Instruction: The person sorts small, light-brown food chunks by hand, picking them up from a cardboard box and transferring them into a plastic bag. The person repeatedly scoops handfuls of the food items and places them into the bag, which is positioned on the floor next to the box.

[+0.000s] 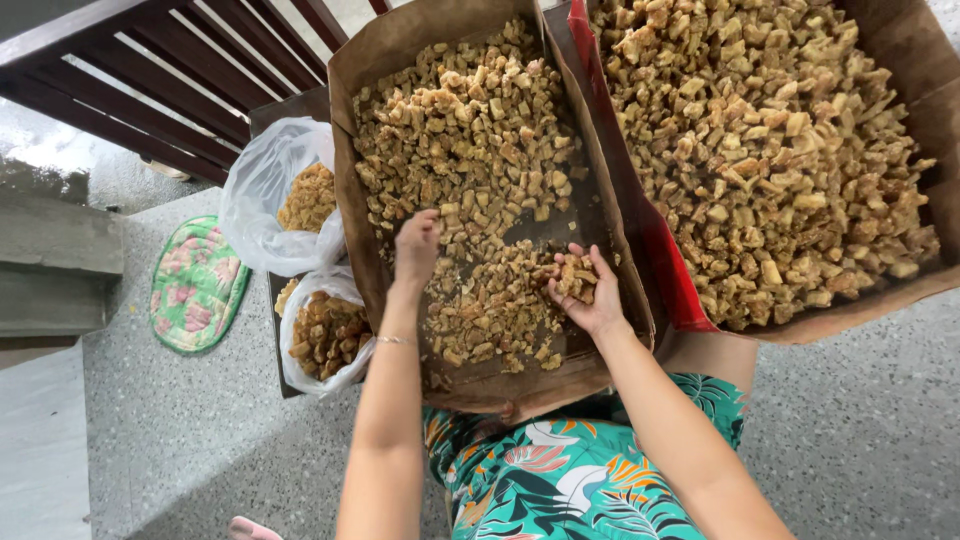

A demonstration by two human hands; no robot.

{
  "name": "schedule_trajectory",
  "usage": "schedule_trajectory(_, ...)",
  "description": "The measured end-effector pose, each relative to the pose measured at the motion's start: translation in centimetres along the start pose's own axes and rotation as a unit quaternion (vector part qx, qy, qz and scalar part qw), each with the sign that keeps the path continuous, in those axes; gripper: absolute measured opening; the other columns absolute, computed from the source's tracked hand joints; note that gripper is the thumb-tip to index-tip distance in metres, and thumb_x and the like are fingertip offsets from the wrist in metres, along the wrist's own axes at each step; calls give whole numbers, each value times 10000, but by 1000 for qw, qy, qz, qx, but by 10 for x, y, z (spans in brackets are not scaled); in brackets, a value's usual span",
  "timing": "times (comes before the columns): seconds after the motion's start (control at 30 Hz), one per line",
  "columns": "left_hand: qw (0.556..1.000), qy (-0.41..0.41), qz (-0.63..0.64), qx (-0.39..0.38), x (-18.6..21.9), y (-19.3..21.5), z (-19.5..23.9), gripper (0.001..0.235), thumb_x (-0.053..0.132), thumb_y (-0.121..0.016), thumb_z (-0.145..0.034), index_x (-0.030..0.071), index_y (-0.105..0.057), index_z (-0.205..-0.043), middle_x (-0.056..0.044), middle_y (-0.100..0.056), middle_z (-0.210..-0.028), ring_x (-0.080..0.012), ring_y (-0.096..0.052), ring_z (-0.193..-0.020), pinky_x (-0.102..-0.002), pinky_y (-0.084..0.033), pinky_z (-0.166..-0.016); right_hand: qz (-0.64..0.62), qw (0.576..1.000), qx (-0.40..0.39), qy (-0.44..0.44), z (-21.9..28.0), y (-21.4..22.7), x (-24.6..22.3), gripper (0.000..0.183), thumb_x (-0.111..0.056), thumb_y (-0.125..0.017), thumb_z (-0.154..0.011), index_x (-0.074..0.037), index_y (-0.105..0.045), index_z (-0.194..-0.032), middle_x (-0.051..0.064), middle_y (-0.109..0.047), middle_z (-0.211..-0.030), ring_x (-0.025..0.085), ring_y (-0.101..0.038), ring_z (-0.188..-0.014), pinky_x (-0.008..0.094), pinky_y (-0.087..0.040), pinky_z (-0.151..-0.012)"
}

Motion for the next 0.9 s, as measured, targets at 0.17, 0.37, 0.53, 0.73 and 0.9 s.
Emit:
schedule_trajectory(0.17, 981, 105, -111, -119, -26, -23, -30, 581, 159, -670, -985, 158, -412, -1506, -165, -387, -1494, -315, -480, -1308, -477, -423, -1074, -7, 1000, -27, 0, 7, -13, 0, 382, -472, -552, -1036, -139, -664, -1183, 105, -705, -1106, 283, -677, -961, 501, -590, -864)
schedule_trajectory(0.37, 963, 165, -138, -162, -39, -54, -29, 663, 126, -709, -961, 214, -358, -1516, -176, -390, -1532, -358, -557, -1286, -481, -459, -1128, 2, 999, -37, -15, 15, -27, 3, 406, -493, -544, -1046, -140, -653, -1214, 115, -693, -1150, 298, -678, -995, 525, -581, -900)
schedule_trajectory(0.53, 966, 116, -181, -145, -22, -45, -9, 458, 62, -677, -908, 166, -506, -1321, -165, -534, -1326, -380, -588, -1119, -449, -523, -935, 28, 999, -19, -10, 14, -21, 4, 419, -497, -557, -1035, -146, -660, -1241, 110, -683, -1185, 290, -665, -1020, 537, -573, -915)
schedule_trajectory(0.73, 953, 202, 178, -142, -18, -38, 6, 260, 61, -529, -1017, 124, -637, -1245, -49, -687, -1009, -149, -678, -827, -301, -525, -682, 17, 1000, -20, 1, 15, -18, -2, 426, -513, -574, -1022, -154, -656, -1237, 95, -670, -1219, 309, -654, -1080, 550, -559, -939)
schedule_trajectory(0.9, 825, 204, 466, -246, 10, -42, 33, 245, 207, -509, -1125, 4, -631, -1184, -75, -652, -926, -126, -586, -727, -248, -505, -650, 10, 998, -54, -7, 22, -37, 2, 452, -523, -558, -1010, -152, -644, -1254, 106, -658, -1282, 358, -643, -1179, 561, -544, -987)
Point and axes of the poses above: each hand's wrist, its own z-axis away from the middle knuckle, its own y-axis out of the back of the hand, x = y × z, the point moved 8 cm from there along -z, towards the middle knuckle
